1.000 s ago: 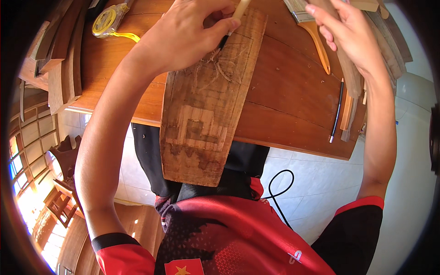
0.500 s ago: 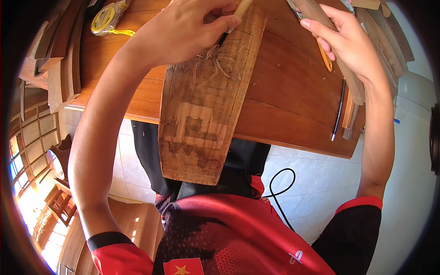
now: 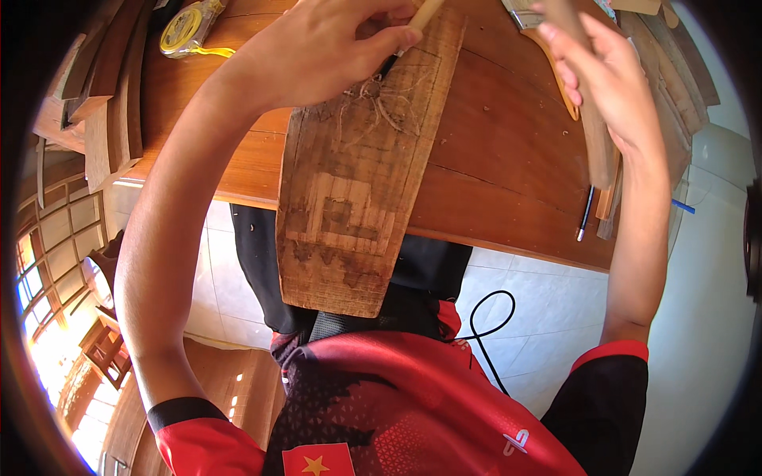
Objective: The person carves a floral design into a rectangular wooden board using a chisel and a wooden mallet. They repeatedly strike the chisel to deepen the grooves of the pattern while holding the board steady on a workbench.
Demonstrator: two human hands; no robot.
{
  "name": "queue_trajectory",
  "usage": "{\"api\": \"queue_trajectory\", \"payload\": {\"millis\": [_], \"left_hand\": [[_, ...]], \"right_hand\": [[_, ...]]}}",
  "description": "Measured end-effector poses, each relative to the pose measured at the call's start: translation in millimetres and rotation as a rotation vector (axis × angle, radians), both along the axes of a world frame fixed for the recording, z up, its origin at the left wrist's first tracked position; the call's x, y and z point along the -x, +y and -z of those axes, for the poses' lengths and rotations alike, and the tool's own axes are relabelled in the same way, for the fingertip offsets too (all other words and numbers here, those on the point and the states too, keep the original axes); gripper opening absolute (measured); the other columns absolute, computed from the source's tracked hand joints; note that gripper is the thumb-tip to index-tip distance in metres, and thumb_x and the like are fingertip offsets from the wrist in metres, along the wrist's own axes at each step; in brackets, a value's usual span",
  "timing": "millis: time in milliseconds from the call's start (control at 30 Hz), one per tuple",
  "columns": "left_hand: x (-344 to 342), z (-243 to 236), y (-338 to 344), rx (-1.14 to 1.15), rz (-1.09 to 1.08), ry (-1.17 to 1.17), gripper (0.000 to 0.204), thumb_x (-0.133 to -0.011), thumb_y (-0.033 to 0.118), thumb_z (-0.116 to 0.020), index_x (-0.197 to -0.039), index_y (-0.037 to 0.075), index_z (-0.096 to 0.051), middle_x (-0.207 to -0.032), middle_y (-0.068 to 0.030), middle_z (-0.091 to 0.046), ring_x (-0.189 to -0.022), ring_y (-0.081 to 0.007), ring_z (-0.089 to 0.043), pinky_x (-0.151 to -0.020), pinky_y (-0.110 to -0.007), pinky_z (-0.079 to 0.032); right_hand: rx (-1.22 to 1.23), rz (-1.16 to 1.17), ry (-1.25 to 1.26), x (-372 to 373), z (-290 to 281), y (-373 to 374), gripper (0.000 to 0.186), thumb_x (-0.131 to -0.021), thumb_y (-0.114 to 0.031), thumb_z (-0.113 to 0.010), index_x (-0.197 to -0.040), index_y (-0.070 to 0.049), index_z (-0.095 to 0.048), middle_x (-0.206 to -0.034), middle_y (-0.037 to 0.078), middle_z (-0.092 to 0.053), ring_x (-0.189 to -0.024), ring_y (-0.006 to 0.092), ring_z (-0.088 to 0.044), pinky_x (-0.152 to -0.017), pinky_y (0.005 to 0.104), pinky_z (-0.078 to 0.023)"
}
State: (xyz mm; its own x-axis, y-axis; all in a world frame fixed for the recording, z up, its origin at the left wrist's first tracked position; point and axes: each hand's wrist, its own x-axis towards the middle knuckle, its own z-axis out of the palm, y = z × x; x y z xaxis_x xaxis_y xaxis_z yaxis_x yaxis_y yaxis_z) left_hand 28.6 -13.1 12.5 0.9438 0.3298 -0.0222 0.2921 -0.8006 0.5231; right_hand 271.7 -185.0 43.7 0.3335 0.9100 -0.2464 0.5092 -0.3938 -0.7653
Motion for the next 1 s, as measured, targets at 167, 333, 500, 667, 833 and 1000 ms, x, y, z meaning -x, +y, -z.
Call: {"api": "queue_trajectory", "payload": {"millis": [167, 333, 500, 667, 833, 1000], "left_hand": [[2, -17, -13, 0.049, -0.035, -0.004, 0.041, -0.107, 0.033, -0.056, -0.137, 0.007, -0.062, -0.110, -0.0130, -0.055, -0.104, -0.0266, -0.047, -0.099, -0.041, -0.043], [2, 1, -1, 0.071, -0.010, -0.020, 0.040, -0.106, 0.033, -0.057, -0.135, 0.006, -0.062, -0.114, -0.0138, -0.056, -0.105, -0.0274, -0.048, -0.100, -0.041, -0.043], [1, 7, 7, -0.025, 0.118, -0.102, 0.038, -0.105, 0.030, -0.057, -0.133, 0.005, -0.062, -0.115, -0.0136, -0.060, -0.108, -0.0275, -0.049, -0.099, -0.041, -0.043], [9, -17, -10, 0.129, -0.065, -0.160, 0.033, -0.106, 0.029, -0.055, -0.127, 0.004, -0.062, -0.104, -0.0131, -0.063, -0.098, -0.0257, -0.055, -0.090, -0.039, -0.047], [47, -16, 28, 0.492, -0.286, -0.318, 0.030, -0.106, 0.029, -0.054, -0.113, 0.003, -0.067, -0.101, -0.0062, -0.067, -0.091, -0.0182, -0.058, -0.089, -0.033, -0.046], [83, -10, 27, 0.517, -0.421, -0.379, 0.035, -0.109, 0.029, -0.045, -0.107, 0.003, -0.069, -0.103, -0.0026, -0.071, -0.096, -0.0119, -0.055, -0.099, -0.031, -0.041]], "right_hand": [[-0.028, 0.039, 0.019, 2, 7, -3, 0.030, -0.102, -0.028, -0.068, -0.120, -0.003, -0.069, -0.069, -0.007, -0.047, -0.057, 0.0006, -0.042, -0.048, 0.0212, -0.035], [0.092, -0.025, 0.014, 5, 10, -6, 0.033, -0.102, -0.026, -0.067, -0.125, -0.002, -0.068, -0.071, -0.007, -0.050, -0.058, 0.0011, -0.043, -0.048, 0.0211, -0.035], [-0.036, 0.034, 0.021, 8, 18, -7, 0.027, -0.100, -0.030, -0.071, -0.098, -0.003, -0.068, -0.060, -0.005, -0.046, -0.052, 0.0036, -0.043, -0.048, 0.0237, -0.036], [-0.150, 0.179, 0.216, 25, 21, -15, 0.025, -0.099, -0.027, -0.073, -0.104, -0.003, -0.068, -0.064, -0.005, -0.052, -0.051, 0.0036, -0.046, -0.049, 0.0223, -0.039], [-0.081, 0.148, 0.087, 50, 11, -22, 0.031, -0.090, -0.028, -0.083, -0.098, -0.005, -0.064, -0.073, -0.002, -0.061, -0.061, 0.0053, -0.055, -0.053, 0.0248, -0.045], [-0.250, -0.129, -0.090, 90, 15, -7, 0.039, -0.084, -0.022, -0.085, -0.111, -0.001, -0.065, -0.090, 0.011, -0.074, -0.080, 0.0240, -0.073, -0.073, 0.0392, -0.055]]}}
